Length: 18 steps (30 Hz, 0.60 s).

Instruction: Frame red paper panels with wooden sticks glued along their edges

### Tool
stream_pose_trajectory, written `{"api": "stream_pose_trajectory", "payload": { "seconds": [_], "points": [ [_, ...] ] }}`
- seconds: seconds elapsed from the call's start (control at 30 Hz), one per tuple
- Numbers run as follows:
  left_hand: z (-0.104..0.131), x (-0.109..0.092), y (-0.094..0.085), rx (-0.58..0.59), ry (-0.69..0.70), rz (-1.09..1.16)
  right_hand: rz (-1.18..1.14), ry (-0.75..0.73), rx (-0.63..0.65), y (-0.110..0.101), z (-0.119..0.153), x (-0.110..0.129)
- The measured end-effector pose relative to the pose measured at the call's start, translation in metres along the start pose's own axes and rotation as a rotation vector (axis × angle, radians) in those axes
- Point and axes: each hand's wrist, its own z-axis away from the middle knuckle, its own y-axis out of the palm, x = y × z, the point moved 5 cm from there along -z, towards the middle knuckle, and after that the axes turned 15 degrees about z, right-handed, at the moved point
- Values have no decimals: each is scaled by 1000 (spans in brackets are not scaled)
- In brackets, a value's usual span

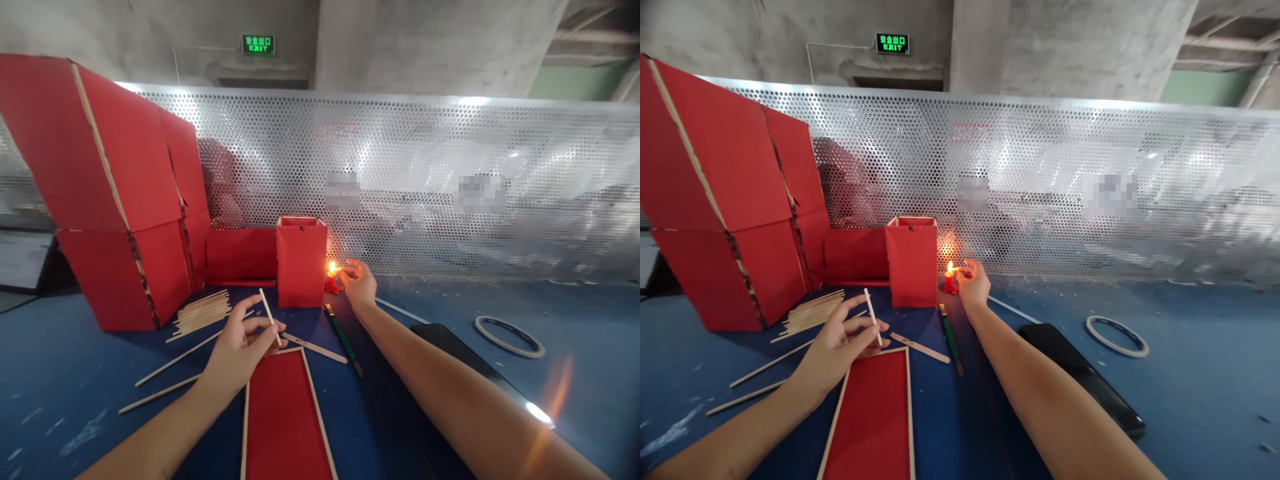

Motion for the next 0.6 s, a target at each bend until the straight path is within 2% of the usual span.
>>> {"api": "stream_pose_trajectory", "payload": {
  "seconds": [0.6],
  "points": [
    [4, -3, 3, -30, 16, 6, -16, 2, -3, -2, 4, 3]
  ]
}}
